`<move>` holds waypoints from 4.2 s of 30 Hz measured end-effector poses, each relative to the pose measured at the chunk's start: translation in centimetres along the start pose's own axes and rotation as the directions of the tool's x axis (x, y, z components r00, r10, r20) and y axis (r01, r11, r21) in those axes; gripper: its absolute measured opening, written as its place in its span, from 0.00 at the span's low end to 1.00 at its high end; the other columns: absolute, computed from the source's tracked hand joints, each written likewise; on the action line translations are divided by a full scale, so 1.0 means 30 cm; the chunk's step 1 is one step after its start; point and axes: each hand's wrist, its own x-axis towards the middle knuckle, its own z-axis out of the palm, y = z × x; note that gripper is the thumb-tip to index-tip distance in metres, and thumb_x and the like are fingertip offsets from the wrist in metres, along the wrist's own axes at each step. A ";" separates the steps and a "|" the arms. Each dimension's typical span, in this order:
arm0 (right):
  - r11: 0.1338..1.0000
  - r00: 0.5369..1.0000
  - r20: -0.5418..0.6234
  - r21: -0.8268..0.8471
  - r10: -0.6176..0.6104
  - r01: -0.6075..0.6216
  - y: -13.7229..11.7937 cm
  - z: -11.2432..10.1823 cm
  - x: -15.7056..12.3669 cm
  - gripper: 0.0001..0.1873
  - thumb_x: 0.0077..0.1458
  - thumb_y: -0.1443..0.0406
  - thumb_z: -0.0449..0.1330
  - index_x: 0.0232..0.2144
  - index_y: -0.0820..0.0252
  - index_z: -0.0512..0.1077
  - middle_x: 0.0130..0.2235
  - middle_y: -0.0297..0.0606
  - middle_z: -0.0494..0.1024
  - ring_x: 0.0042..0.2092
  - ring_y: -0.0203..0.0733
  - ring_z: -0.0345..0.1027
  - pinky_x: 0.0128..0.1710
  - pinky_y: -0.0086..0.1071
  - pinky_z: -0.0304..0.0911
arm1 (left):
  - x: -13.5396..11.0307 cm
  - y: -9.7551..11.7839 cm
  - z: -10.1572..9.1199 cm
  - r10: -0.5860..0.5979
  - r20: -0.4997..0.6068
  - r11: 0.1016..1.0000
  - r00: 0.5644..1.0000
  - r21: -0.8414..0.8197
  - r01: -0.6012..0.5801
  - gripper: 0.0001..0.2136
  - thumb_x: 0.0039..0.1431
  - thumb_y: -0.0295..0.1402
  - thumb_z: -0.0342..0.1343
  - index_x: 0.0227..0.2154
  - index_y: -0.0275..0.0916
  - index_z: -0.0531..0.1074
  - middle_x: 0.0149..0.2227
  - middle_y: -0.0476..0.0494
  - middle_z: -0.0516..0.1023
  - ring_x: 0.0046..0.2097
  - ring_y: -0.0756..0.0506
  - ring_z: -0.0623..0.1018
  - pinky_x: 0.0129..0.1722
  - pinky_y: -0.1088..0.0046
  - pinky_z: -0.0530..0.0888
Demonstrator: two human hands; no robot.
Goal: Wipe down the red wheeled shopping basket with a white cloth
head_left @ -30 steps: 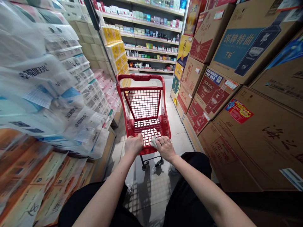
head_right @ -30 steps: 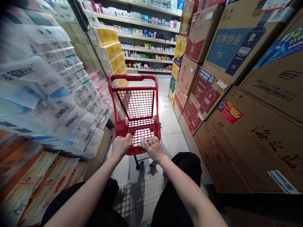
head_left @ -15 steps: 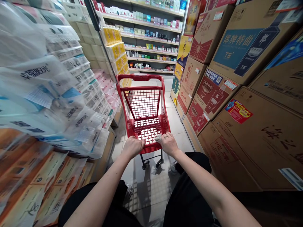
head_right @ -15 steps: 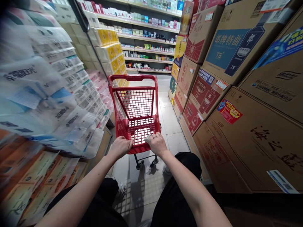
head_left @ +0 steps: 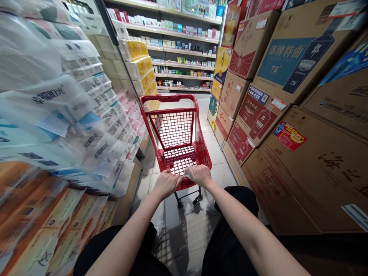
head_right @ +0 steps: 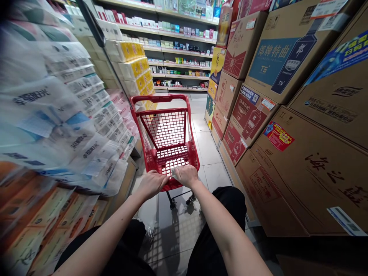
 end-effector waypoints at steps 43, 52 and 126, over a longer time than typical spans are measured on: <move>0.586 0.580 -0.254 0.635 0.774 -0.504 0.174 0.203 -0.061 0.18 0.61 0.66 0.44 0.49 0.66 0.65 0.42 0.50 0.72 0.44 0.45 0.68 0.42 0.36 0.64 | 0.243 0.034 0.027 0.075 0.209 0.996 0.975 -0.066 -0.063 0.12 0.59 0.43 0.46 0.31 0.43 0.72 0.26 0.45 0.77 0.33 0.46 0.75 0.40 0.66 0.60; 0.804 0.849 -0.101 0.395 0.519 -0.445 0.021 0.263 -0.134 0.17 0.57 0.73 0.47 0.40 0.60 0.73 0.38 0.42 0.73 0.40 0.42 0.70 0.39 0.30 0.65 | 0.255 0.023 0.034 0.065 0.240 0.997 0.969 -0.061 -0.052 0.12 0.59 0.41 0.46 0.31 0.43 0.72 0.26 0.45 0.77 0.33 0.45 0.75 0.39 0.65 0.60; 0.781 0.779 -0.294 0.508 0.554 -0.364 0.133 0.036 0.051 0.18 0.62 0.60 0.46 0.37 0.64 0.72 0.56 0.53 0.61 0.53 0.51 0.57 0.54 0.46 0.55 | 0.227 0.048 0.006 0.029 0.278 0.999 0.960 -0.032 -0.021 0.08 0.53 0.38 0.49 0.33 0.42 0.67 0.30 0.43 0.77 0.36 0.43 0.75 0.41 0.63 0.61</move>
